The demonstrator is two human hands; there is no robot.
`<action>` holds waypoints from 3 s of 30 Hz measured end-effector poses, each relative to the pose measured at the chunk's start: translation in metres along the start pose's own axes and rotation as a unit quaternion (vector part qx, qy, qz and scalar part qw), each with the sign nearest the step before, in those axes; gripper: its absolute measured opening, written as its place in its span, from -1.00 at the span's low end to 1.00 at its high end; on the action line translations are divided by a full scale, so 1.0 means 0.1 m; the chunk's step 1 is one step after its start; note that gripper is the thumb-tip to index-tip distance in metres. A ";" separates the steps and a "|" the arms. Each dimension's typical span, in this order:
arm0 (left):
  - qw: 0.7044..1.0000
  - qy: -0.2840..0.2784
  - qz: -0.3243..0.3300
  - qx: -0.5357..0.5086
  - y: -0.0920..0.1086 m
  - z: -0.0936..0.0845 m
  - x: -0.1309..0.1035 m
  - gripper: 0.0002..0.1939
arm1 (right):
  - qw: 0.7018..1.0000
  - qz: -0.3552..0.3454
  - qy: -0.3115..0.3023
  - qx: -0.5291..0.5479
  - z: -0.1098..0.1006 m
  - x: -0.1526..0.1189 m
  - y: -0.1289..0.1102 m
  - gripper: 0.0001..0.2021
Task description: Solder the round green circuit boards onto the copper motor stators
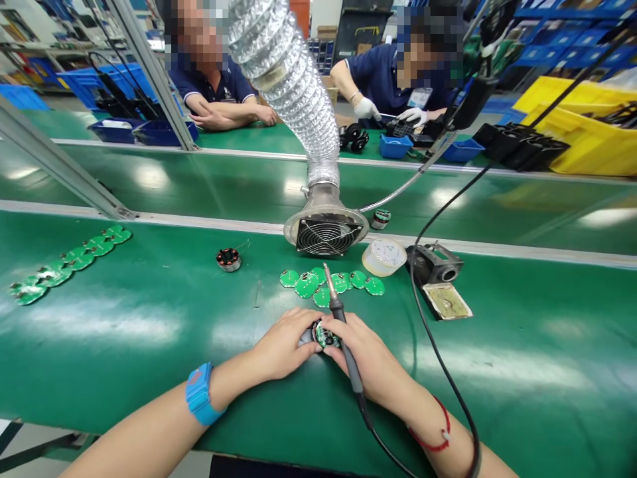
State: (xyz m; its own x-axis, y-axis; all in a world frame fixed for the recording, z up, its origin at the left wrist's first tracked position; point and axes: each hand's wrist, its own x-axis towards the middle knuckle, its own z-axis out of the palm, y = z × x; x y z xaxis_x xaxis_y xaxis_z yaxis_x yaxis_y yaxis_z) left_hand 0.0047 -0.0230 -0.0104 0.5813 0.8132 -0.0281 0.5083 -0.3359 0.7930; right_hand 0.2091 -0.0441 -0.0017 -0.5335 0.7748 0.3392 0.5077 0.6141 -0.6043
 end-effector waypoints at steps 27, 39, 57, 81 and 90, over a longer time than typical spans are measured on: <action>0.989 0.136 -0.001 0.049 0.12 0.16 0.03 -0.54 | 0.988 0.084 0.098 0.084 0.20 -0.02 0.13 -0.44; 0.998 0.059 -0.002 0.038 0.11 0.03 -0.02 -0.65 | 0.990 0.044 0.093 0.096 0.21 0.02 0.21 -0.51; 0.996 0.051 -0.047 0.052 0.13 -0.03 -0.04 -0.72 | 0.984 0.065 0.080 0.149 0.20 -0.02 0.19 -0.57; 0.955 0.105 -0.124 -0.247 0.01 0.09 0.14 -0.79 | 0.964 0.151 0.122 0.180 0.33 0.08 0.10 -0.70; 0.971 0.025 -0.055 -0.232 -0.07 -0.19 0.05 -0.82 | 0.990 0.081 0.083 0.075 0.34 -0.03 -0.04 -0.49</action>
State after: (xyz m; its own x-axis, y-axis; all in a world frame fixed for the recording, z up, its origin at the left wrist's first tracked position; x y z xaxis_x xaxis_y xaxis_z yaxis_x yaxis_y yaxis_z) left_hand -0.0084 -0.0078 -0.0043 0.5022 0.8579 -0.1081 0.2182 -0.0048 0.9759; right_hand 0.1853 -0.0534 -0.0252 -0.3279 0.8830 0.3358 0.4642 0.4602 -0.7568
